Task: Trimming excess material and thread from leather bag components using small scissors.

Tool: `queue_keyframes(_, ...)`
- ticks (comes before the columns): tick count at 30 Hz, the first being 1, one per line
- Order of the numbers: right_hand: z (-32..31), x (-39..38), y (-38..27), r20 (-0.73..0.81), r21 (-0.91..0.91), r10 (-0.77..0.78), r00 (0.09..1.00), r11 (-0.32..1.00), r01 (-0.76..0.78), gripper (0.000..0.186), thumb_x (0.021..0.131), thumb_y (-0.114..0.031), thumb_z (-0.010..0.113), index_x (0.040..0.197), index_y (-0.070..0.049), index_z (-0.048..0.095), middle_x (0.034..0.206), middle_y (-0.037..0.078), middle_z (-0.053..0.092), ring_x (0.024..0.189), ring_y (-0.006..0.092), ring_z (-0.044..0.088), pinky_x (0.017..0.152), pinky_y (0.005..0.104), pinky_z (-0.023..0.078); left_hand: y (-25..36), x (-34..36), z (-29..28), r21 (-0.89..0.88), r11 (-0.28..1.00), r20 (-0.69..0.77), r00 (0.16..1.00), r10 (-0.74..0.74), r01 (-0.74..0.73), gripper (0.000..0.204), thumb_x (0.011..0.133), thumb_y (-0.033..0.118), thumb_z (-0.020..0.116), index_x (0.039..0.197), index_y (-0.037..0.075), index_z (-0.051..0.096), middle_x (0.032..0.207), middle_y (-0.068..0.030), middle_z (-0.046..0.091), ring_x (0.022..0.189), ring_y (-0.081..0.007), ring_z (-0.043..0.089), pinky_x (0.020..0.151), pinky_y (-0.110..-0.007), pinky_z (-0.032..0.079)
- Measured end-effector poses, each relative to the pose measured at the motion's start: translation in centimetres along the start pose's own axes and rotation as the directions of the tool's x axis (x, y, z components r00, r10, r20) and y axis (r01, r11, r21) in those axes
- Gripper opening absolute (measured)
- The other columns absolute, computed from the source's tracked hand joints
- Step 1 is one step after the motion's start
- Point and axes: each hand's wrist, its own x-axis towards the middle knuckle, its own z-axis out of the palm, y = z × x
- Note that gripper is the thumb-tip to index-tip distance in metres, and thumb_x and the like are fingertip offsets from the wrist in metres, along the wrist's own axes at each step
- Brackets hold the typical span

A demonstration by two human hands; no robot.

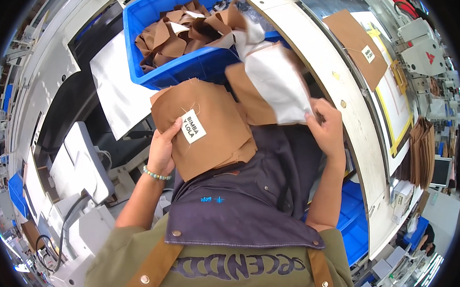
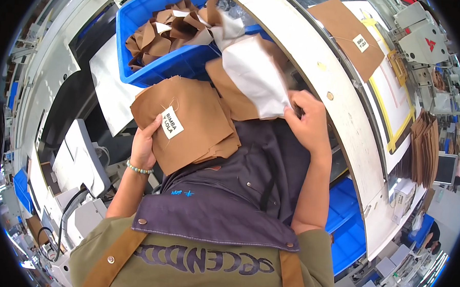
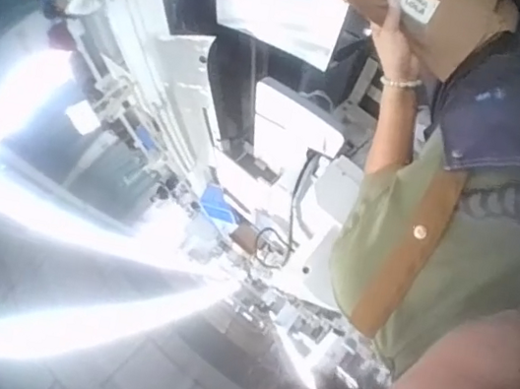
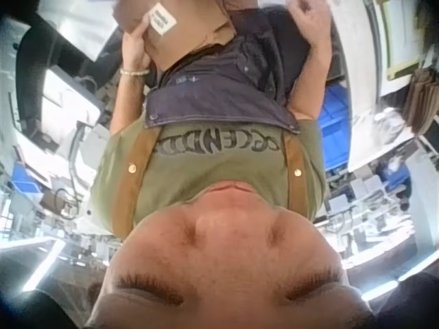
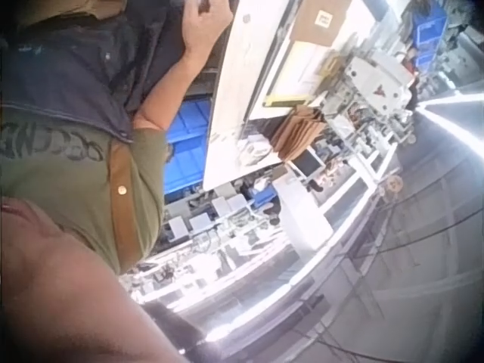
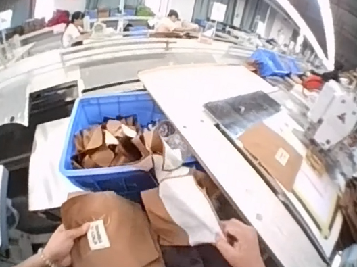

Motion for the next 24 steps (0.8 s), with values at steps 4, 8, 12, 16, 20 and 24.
queue_keyframes(4, 0.4, -0.5, -3.1, -0.269, 0.532, -0.110, 0.957, 0.811, 0.243, 0.016, 0.077, 0.003, 0.059, 0.069, -0.001, 0.045, 0.123, 0.018, 0.069, 0.085, 0.0102, 0.059, 0.071, 0.0244, 0.044, 0.2, -0.5, -0.8, -0.025, 1.000, 0.032, 0.999, -0.017, 0.018, 0.031, 0.102, 0.016, 0.060, 0.129, -0.001, 0.059, 0.121, -0.0077, 0.068, 0.108, -0.0162, 0.067, 0.092, -0.032, 0.055)
queue_keyframes(8, 4.0, 0.8, -5.9, -0.008, 0.139, -0.514, 0.858, 0.849, 0.510, 0.016, 0.067, 0.000, 0.062, 0.066, 0.000, 0.047, 0.126, 0.019, 0.069, 0.090, 0.0257, 0.069, 0.070, 0.0339, 0.054, -0.5, -0.6, 0.0, -0.003, 1.000, 0.014, 0.999, 0.029, -0.029, 0.030, 0.103, 0.016, 0.060, 0.127, -0.001, 0.060, 0.120, -0.0075, 0.068, 0.107, -0.0160, 0.067, 0.092, -0.032, 0.055)
queue_keyframes(12, 9.2, -0.9, -9.5, 0.235, 0.209, -0.536, 0.811, 0.842, 0.497, 0.015, 0.067, -0.005, 0.066, 0.070, -0.002, 0.052, 0.134, 0.012, 0.065, 0.106, 0.0298, 0.069, 0.076, 0.0373, 0.057, -2.1, -1.1, 1.7, -0.150, 0.986, 0.055, 0.996, -0.072, 0.079, 0.031, 0.104, 0.016, 0.056, 0.132, 0.002, 0.057, 0.126, -0.0083, 0.065, 0.114, -0.0187, 0.064, 0.096, -0.035, 0.053)
queue_keyframes(16, 12.7, -1.7, -9.8, 0.280, 0.050, -0.530, 0.801, 0.841, 0.539, 0.015, 0.070, -0.008, 0.069, 0.076, -0.005, 0.056, 0.144, 0.010, 0.058, 0.128, 0.0284, 0.060, 0.078, 0.0374, 0.060, -3.8, -0.7, 1.8, -0.215, 0.967, 0.080, 0.990, -0.120, 0.135, 0.034, 0.107, 0.017, 0.046, 0.138, 0.003, 0.051, 0.133, -0.0093, 0.061, 0.119, -0.0219, 0.062, 0.101, -0.037, 0.051)
queue_keyframes(20, 14.2, -2.0, -9.6, 0.334, 0.049, -0.545, 0.769, 0.825, 0.563, 0.018, 0.072, -0.013, 0.075, 0.083, -0.007, 0.062, 0.145, 0.010, 0.057, 0.133, 0.0297, 0.056, 0.080, 0.0384, 0.060, -3.8, -1.0, 2.1, -0.339, 0.929, 0.100, 0.988, -0.120, 0.147, 0.043, 0.110, 0.032, 0.038, 0.142, 0.004, 0.048, 0.137, -0.0119, 0.058, 0.125, -0.0241, 0.058, 0.106, -0.040, 0.048)
queue_keyframes(24, 15.3, -2.4, -9.2, 0.345, 0.023, -0.563, 0.750, 0.805, 0.593, 0.020, 0.074, -0.018, 0.078, 0.084, -0.007, 0.065, 0.142, 0.009, 0.058, 0.133, 0.0280, 0.055, 0.081, 0.0386, 0.060, -4.3, -0.4, 1.5, -0.389, 0.907, 0.157, 0.982, -0.106, 0.160, 0.045, 0.107, 0.038, 0.050, 0.139, 0.005, 0.050, 0.135, -0.0111, 0.060, 0.122, -0.0220, 0.059, 0.105, -0.039, 0.050)
